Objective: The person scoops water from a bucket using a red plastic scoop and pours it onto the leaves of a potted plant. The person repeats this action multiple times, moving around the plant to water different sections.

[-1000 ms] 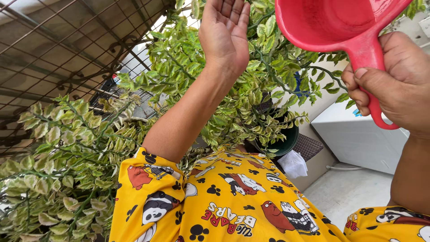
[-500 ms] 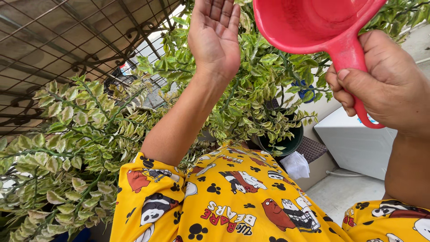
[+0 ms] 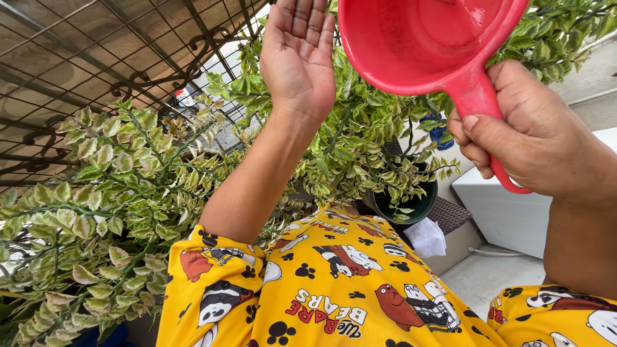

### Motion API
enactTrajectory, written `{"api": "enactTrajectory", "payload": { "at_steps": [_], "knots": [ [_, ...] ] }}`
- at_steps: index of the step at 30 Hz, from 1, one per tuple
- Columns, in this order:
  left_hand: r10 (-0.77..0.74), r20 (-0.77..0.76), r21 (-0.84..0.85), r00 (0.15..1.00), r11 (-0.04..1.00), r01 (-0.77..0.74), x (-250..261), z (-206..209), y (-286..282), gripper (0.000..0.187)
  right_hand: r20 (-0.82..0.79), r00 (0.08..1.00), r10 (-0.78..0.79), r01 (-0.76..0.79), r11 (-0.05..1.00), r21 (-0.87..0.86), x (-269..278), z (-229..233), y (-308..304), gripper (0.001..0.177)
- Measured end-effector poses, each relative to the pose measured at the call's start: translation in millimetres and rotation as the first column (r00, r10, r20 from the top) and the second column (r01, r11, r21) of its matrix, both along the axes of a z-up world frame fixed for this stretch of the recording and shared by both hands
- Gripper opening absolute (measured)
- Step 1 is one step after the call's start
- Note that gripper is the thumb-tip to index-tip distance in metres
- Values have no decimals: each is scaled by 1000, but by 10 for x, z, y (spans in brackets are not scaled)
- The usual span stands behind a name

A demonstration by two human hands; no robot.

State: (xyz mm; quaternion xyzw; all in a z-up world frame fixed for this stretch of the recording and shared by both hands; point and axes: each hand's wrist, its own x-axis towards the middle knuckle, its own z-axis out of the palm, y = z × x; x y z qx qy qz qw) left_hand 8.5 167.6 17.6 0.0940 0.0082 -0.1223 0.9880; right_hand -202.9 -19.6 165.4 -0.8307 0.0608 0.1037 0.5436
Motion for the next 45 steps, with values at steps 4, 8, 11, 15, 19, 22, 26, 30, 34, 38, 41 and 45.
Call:
{"api": "enactTrajectory", "payload": {
  "at_steps": [4,8,11,15,19,22,26,30,34,38,41,45],
  "knots": [
    [-1,17,5,1000,1000,1,-59,13,-48,50,-6,1000,-5,5,1000,29,-91,-21,-24,20],
    [-22,14,10,1000,1000,22,-88,-3,-138,50,-23,999,-36,36,999,-1,-208,-40,-73,21],
    [-40,9,7,999,999,40,-91,-21,-216,50,-4,999,-47,47,999,16,-307,-47,-112,24],
    [-61,12,8,998,998,61,-100,-40,-337,49,-19,991,-133,133,991,-4,-435,-63,-192,32],
    [-86,17,7,996,996,86,-116,-43,-478,50,5,984,-178,178,984,-4,-550,-61,-285,32],
    [-104,12,20,995,994,104,-141,-28,-591,49,36,975,-221,223,973,-55,-620,-32,-327,30],
    [-138,41,3,990,990,138,-171,5,-762,48,90,947,-307,316,944,-98,-692,3,-347,27],
    [-178,20,11,984,984,177,-212,52,-1013,46,104,926,-364,372,925,-73,-728,41,-414,28],
    [-218,16,4,976,976,218,-271,100,-1277,46,130,908,-397,410,907,-92,-782,37,-497,27],
    [-225,10,6,974,974,225,-313,118,-1490,46,154,893,-424,436,898,-58,-807,23,-582,29],
    [-227,26,-11,973,974,228,-316,102,-1627,45,148,878,-456,470,879,-78,-813,42,-640,29],
    [-243,37,-8,969,970,244,-297,74,-1788,44,178,857,-484,506,856,-107,-799,55,-694,22]
  ]
}}
